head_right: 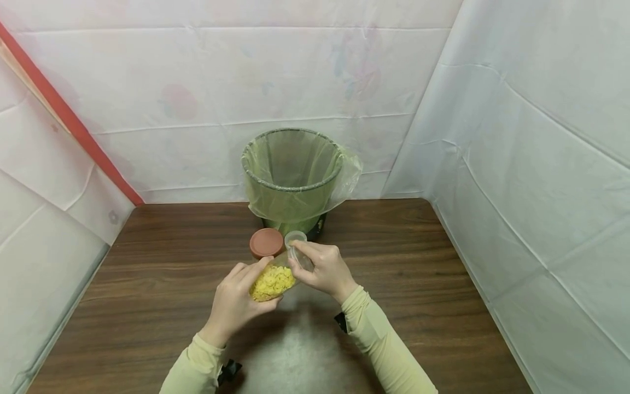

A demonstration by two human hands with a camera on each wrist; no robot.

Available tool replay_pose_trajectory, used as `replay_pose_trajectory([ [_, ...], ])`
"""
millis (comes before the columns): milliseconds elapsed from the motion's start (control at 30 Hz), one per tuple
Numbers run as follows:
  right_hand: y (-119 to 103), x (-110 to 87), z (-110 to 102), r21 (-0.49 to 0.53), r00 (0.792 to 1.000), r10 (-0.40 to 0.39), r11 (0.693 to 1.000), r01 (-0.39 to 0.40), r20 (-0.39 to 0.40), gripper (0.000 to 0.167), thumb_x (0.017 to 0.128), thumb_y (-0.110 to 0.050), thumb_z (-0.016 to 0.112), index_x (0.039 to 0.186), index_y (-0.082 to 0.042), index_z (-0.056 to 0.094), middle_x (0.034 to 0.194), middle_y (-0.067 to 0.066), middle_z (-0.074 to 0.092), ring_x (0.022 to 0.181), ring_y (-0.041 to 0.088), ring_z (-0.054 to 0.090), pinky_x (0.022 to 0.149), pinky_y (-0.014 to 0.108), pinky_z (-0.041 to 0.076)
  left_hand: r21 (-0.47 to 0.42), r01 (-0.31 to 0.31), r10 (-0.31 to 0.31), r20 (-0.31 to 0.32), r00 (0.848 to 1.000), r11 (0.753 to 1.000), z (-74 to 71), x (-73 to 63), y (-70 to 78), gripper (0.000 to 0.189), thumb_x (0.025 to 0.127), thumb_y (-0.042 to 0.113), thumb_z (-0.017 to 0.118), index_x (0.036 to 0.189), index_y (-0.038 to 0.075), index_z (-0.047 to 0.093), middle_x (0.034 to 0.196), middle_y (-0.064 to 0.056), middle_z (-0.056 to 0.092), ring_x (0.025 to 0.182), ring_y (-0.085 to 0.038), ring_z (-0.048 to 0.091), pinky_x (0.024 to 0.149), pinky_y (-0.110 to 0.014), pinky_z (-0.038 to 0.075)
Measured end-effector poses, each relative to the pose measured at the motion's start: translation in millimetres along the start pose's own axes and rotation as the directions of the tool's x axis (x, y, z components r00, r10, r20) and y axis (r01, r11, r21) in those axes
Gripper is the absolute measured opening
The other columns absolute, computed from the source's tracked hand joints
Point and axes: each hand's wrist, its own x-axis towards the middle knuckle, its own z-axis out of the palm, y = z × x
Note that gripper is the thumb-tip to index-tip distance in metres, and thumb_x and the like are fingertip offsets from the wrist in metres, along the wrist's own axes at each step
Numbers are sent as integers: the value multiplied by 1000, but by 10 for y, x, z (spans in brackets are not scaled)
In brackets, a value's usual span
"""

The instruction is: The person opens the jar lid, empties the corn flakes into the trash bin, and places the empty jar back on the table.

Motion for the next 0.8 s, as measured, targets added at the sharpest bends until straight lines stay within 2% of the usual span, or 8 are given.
replay_pose_trajectory([
  [67, -1, -2, 0, 4, 1000, 1, 1000, -1, 4, 38, 94, -32, 50, 106, -2, 69, 94, 7, 72, 66, 4, 60, 59, 19, 52, -5, 3, -3, 2, 1000, 1000, -1, -2, -3, 76, 57, 36, 83, 125, 11, 60, 102, -4, 70, 79, -17, 58, 68, -34, 53],
  [300, -9, -26, 6, 70, 999, 21, 997, -23, 26, 37, 93, -29, 50, 113, -1, 65, 104, 9, 70, 93, 16, 68, 77, 28, 55, 3, 12, -12, 12, 1000, 1000, 2, -10, -18, 75, 58, 37, 83, 125, 12, 60, 103, -4, 70, 79, -17, 59, 69, -34, 53],
  [567, -24, -30, 6, 143, 996, 56, 988, -65, 67, 34, 91, -22, 52, 117, -3, 62, 111, 6, 67, 103, 16, 64, 88, 29, 52, 13, 7, -7, 6, 1000, 1000, 7, -13, -30, 74, 57, 38, 83, 123, 12, 61, 101, -4, 70, 79, -17, 59, 69, -34, 53],
  [800, -6, -43, -1, 242, 993, 53, 967, -78, 105, 40, 82, -7, 59, 123, -5, 59, 117, 7, 63, 112, 19, 59, 97, 31, 47, 12, 12, -12, 11, 1000, 1000, 12, -20, -49, 74, 58, 39, 83, 123, 12, 61, 100, -4, 70, 79, -17, 59, 68, -34, 53],
])
